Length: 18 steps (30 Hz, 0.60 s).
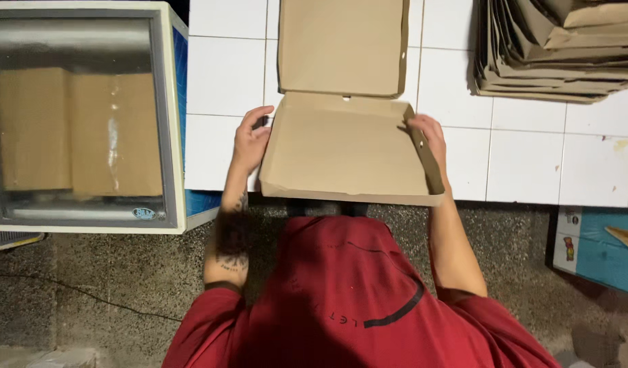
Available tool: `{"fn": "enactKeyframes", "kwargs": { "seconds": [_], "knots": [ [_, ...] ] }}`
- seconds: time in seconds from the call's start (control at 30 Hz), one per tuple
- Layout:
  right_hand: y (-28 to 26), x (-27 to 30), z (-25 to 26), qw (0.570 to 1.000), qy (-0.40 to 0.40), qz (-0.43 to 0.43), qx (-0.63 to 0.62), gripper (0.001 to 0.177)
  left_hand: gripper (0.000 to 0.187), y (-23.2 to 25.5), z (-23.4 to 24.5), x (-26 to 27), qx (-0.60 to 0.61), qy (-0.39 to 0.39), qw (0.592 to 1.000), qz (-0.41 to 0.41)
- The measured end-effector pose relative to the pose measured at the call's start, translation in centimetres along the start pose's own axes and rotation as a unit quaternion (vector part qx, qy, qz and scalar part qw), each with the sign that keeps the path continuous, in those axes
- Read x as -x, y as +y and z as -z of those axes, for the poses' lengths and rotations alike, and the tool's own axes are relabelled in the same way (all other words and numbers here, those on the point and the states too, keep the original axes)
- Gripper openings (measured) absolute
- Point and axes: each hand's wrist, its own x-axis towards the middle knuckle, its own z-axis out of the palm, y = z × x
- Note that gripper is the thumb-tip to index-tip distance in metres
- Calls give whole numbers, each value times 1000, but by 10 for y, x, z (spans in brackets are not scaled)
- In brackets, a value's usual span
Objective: The person assembles flat-packed cardboard boxes on a tiled counter. They fold the side flaps, interlock the tabs, and stack the completed boxes. The process is repeated for multiple boxes.
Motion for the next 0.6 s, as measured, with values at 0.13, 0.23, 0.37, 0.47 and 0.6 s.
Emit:
{"fn": "enactKeyframes", "kwargs": {
  "seconds": [0.13, 0.23, 0.37, 0.47, 0.6],
  "knots": [
    [-29, -10, -11, 1000, 1, 24, -3, 39, 42, 15, -5, 3, 104, -34, 980, 167],
    [-36, -12, -20, 998, -42, 18, 48, 48, 45, 31, -11, 5, 73, -39, 985, 152],
    [-104, 0, -18, 992, -38, -19, 117, 44, 58, 10, -17, -7, -42, 27, 995, 82],
    [-44, 3, -17, 986, 29, -8, 166, 49, 59, -22, -22, -11, -120, 84, 989, -4],
    [-5, 30, -9, 989, 37, 43, 136, 40, 45, -7, -42, -8, -188, 133, 968, -96]
  ]
}}
